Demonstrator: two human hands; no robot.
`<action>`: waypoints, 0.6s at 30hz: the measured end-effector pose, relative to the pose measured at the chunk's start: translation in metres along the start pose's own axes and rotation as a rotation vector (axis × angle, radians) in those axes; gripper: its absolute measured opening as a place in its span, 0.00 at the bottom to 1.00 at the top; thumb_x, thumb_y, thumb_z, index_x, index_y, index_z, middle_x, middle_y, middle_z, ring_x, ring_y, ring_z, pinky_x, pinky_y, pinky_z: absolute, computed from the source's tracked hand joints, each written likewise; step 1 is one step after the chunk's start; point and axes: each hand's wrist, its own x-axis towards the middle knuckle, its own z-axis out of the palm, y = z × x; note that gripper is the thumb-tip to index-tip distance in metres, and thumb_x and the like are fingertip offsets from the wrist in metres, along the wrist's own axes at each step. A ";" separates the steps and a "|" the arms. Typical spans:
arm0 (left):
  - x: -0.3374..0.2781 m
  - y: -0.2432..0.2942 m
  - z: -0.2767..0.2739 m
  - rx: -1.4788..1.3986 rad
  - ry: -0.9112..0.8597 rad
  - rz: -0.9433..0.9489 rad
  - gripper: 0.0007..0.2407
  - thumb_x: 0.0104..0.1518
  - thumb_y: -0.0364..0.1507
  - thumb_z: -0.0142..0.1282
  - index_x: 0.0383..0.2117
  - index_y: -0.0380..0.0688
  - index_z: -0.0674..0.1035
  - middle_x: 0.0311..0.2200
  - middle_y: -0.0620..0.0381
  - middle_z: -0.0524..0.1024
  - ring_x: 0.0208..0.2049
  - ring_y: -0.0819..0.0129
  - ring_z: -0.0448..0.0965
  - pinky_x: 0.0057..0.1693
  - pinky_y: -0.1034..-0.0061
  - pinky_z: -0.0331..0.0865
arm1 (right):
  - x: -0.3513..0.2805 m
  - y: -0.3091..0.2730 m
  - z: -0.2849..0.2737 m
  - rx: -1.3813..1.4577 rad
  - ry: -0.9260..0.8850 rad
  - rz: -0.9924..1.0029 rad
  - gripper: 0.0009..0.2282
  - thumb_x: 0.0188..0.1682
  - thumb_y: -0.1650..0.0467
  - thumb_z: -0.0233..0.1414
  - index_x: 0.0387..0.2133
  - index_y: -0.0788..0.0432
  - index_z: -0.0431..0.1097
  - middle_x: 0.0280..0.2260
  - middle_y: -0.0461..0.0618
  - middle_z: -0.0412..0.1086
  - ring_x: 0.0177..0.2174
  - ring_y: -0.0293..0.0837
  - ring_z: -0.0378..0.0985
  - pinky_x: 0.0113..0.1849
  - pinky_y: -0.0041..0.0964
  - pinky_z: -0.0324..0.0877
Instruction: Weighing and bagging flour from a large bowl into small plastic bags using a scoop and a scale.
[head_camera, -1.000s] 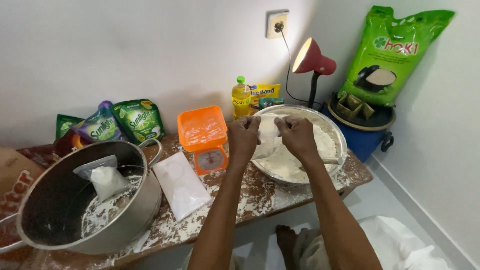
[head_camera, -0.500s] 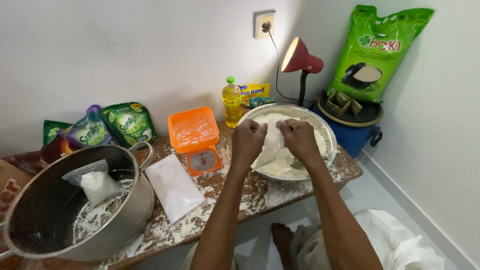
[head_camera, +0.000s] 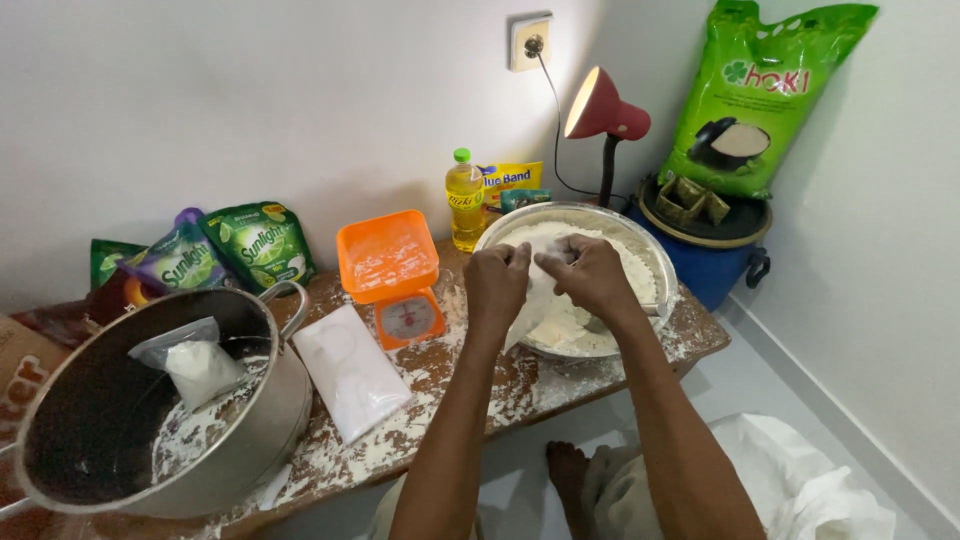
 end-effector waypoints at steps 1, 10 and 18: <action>-0.001 -0.001 0.000 0.002 -0.002 -0.001 0.14 0.59 0.37 0.55 0.31 0.39 0.87 0.23 0.43 0.82 0.35 0.42 0.84 0.46 0.55 0.76 | 0.003 0.005 0.001 0.001 0.000 0.003 0.15 0.45 0.63 0.59 0.35 0.64 0.77 0.13 0.54 0.71 0.14 0.41 0.72 0.23 0.31 0.68; 0.002 -0.005 0.005 0.054 0.017 0.031 0.12 0.59 0.35 0.55 0.31 0.40 0.86 0.25 0.42 0.82 0.38 0.40 0.83 0.47 0.51 0.75 | 0.024 0.037 0.009 -0.095 -0.012 -0.083 0.14 0.45 0.68 0.57 0.39 0.68 0.77 0.21 0.62 0.75 0.23 0.50 0.83 0.29 0.43 0.75; -0.004 -0.004 0.012 0.148 0.006 0.046 0.12 0.60 0.34 0.54 0.31 0.39 0.86 0.25 0.42 0.82 0.37 0.39 0.83 0.46 0.50 0.76 | 0.004 0.019 -0.012 -0.271 0.022 -0.090 0.17 0.53 0.62 0.50 0.38 0.65 0.79 0.27 0.69 0.77 0.37 0.72 0.79 0.43 0.62 0.70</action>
